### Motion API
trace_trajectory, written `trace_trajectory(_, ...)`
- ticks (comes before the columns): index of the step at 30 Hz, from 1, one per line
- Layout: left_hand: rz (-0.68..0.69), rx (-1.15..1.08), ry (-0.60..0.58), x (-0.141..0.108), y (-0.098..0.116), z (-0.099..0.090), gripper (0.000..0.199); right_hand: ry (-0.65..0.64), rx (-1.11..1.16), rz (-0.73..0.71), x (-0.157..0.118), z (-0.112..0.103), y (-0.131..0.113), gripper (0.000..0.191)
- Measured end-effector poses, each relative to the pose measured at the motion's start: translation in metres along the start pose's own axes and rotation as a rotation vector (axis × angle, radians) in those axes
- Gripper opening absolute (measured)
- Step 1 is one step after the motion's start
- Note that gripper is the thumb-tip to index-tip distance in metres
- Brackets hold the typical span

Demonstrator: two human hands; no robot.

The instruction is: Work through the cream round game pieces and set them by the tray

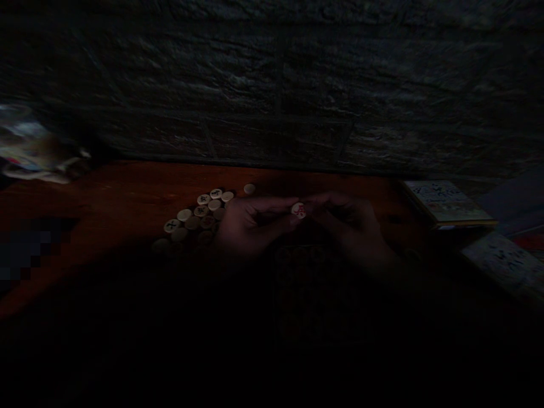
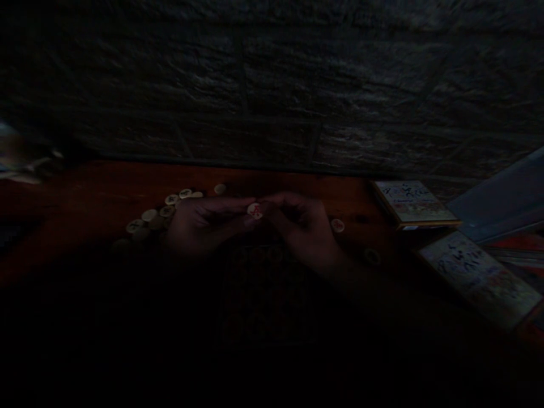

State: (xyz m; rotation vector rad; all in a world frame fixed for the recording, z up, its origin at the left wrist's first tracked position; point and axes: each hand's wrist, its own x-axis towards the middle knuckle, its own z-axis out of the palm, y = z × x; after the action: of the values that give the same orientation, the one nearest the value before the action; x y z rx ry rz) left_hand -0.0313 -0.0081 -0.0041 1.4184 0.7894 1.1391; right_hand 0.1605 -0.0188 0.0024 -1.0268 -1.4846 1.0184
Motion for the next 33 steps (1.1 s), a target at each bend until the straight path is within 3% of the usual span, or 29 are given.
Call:
trace_trajectory(6,-0.081,-0.105,0.085,0.0017,0.0029,0.0001,0.024,0.005,-0.003,-0.04,-0.0008,0.0011,0.001,0.023)
trace_trajectory(16,-0.149,-0.158,0.083,0.0024,0.006,-0.0014,0.025,-0.061,-0.042,-0.118,-0.0024,-0.0018,0.0049,0.026)
trace_trajectory(26,-0.1,-0.24,-0.007,0.0059,-0.0004,-0.0072,0.02,-0.038,-0.055,-0.151,-0.0034,0.0001,0.0031,0.027)
trace_trajectory(33,-0.101,-0.221,0.006,0.0071,0.0005,-0.0068,0.022,-0.05,-0.041,-0.166,-0.0036,0.0004,0.0029,0.031)
